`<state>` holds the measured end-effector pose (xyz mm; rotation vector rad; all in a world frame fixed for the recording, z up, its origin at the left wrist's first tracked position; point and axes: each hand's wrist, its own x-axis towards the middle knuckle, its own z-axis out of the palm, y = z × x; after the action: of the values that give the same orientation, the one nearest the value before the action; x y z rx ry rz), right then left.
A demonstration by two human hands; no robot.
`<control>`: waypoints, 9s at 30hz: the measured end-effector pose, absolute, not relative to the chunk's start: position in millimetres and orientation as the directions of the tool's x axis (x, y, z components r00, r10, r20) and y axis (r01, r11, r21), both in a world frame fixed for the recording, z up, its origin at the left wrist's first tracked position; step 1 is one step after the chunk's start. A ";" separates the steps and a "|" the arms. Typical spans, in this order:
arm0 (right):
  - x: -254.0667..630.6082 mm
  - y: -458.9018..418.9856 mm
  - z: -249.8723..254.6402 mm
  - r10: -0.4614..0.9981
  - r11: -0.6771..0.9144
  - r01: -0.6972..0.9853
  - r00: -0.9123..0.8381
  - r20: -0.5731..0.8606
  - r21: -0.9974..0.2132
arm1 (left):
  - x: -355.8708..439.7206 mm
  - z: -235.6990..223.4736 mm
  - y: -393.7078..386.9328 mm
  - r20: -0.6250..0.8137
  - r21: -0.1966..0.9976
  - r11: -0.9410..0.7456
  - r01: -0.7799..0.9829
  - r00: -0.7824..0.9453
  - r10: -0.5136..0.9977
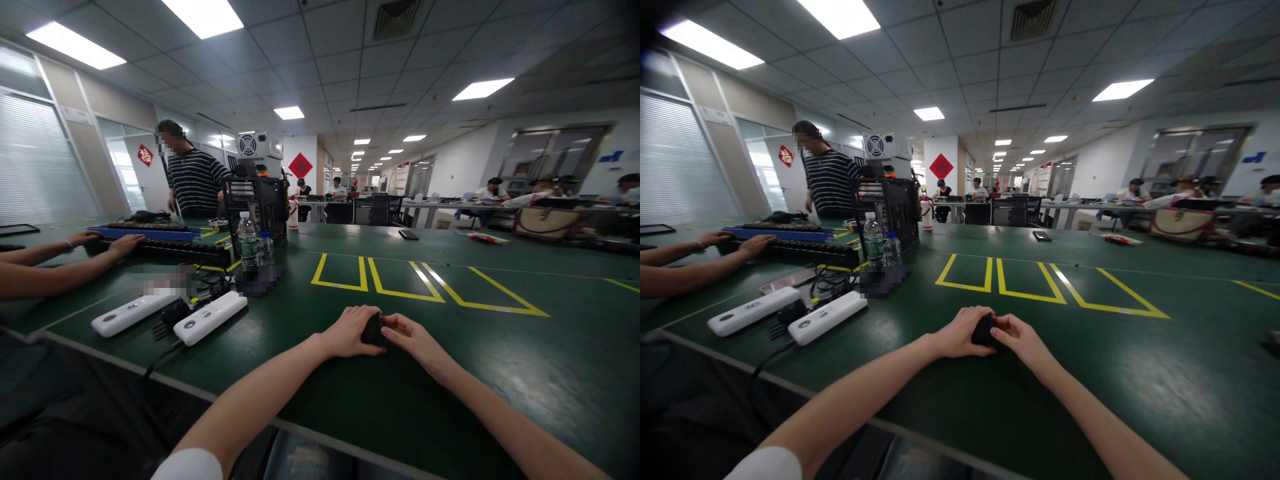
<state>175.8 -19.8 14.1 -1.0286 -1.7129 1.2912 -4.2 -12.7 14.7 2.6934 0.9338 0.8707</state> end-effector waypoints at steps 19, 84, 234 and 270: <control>177.6 -16.5 11.6 0.899 0.159 0.138 -0.430 0.086 -0.978 | -0.8 9.5 -9.4 0.478 0.332 -0.797 0.504 0.639 0.603; 168.2 -16.5 6.5 0.887 0.422 0.307 -0.334 0.319 -0.853 | 2.5 10.6 -10.4 0.463 0.365 -0.782 0.506 0.630 0.624; 181.9 -19.2 11.8 0.860 0.397 0.265 -0.442 0.255 -0.879 | 0.3 6.0 -5.9 0.469 0.370 -0.785 0.497 0.630 0.619; 182.5 -19.5 13.9 0.868 0.312 0.234 -0.465 0.176 -0.921 | 1.0 8.0 -7.7 0.450 0.377 -0.772 0.513 0.626 0.636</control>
<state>182.5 -19.5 13.9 -0.9769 -1.8849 1.1596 1.0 -7.7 8.0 2.6370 0.9446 0.8531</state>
